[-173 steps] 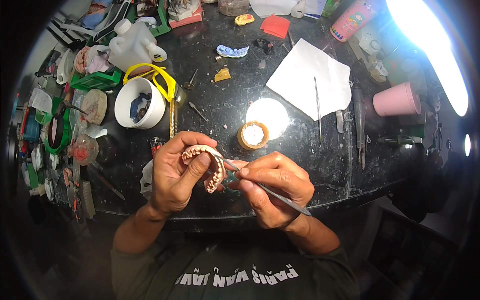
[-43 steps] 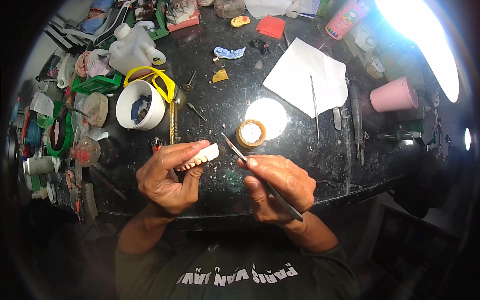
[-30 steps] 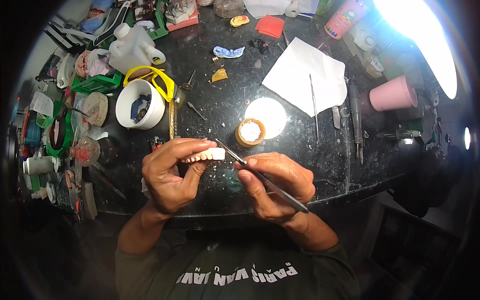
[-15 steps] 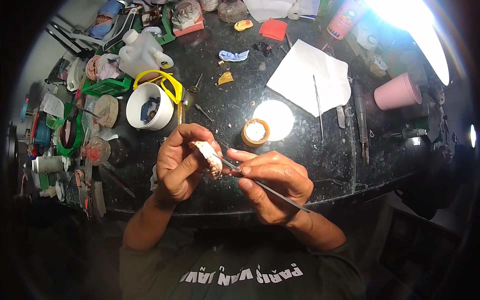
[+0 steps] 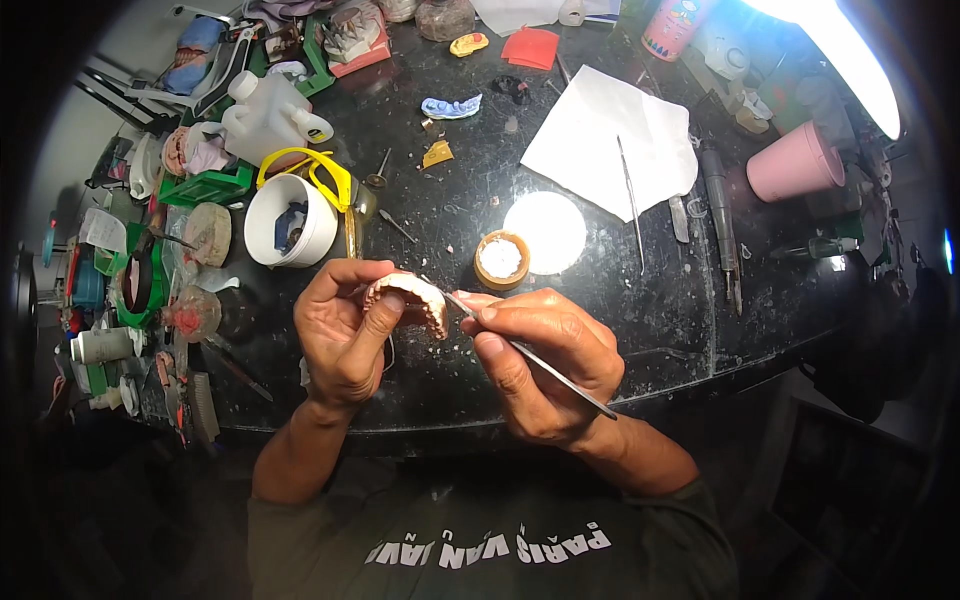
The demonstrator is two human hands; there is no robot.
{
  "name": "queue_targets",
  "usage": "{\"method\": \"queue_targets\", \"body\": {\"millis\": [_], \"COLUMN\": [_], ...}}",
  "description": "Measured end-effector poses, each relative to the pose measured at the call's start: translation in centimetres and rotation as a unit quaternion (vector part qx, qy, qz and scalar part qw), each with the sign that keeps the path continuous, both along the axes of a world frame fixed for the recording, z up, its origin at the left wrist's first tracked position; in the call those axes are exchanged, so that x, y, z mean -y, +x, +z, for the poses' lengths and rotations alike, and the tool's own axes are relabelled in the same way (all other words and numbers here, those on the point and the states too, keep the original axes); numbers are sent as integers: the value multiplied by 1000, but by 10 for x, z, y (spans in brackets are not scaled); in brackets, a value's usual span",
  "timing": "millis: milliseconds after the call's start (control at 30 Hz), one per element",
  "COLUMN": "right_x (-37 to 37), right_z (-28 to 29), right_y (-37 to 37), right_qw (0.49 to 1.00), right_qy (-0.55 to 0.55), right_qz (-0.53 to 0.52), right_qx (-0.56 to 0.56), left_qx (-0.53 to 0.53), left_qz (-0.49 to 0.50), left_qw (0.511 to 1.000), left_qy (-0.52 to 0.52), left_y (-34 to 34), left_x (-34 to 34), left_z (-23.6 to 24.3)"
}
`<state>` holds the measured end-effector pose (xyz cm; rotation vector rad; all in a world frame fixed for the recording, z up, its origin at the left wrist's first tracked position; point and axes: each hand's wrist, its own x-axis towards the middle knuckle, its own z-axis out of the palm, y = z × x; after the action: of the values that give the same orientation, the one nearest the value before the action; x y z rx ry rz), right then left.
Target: The person refines a dental model by carving around the artificial teeth using a metal tool, periodically dipping the tool into a container on the workbench, and turning the model by hand.
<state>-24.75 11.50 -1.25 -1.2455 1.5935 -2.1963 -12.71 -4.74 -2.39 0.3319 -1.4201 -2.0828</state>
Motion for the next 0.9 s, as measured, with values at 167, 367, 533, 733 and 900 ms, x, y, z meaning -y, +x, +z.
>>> {"method": "queue_targets", "body": {"millis": [167,367,533,733,900], "right_x": [1,-2,4,6,1], "right_z": [0,-4,-2,1,-7], "right_y": [-2,-4,4,9,-1], "right_qw": [998,995,995,991,996], "right_qy": [53,87,67,55,67], "right_qz": [5,35,-1,-39,-11], "right_qx": [31,14,72,116,-50], "left_qx": [73,93,94,87,42], "left_qz": [55,39,34,40,88], "left_qw": [990,992,994,993,971], "left_qy": [-104,-75,-44,-75,-216], "left_y": [0,2,2,3,6], "left_x": [-5,-1,-2,0,-2], "left_z": [7,10,13,6,-2]}}
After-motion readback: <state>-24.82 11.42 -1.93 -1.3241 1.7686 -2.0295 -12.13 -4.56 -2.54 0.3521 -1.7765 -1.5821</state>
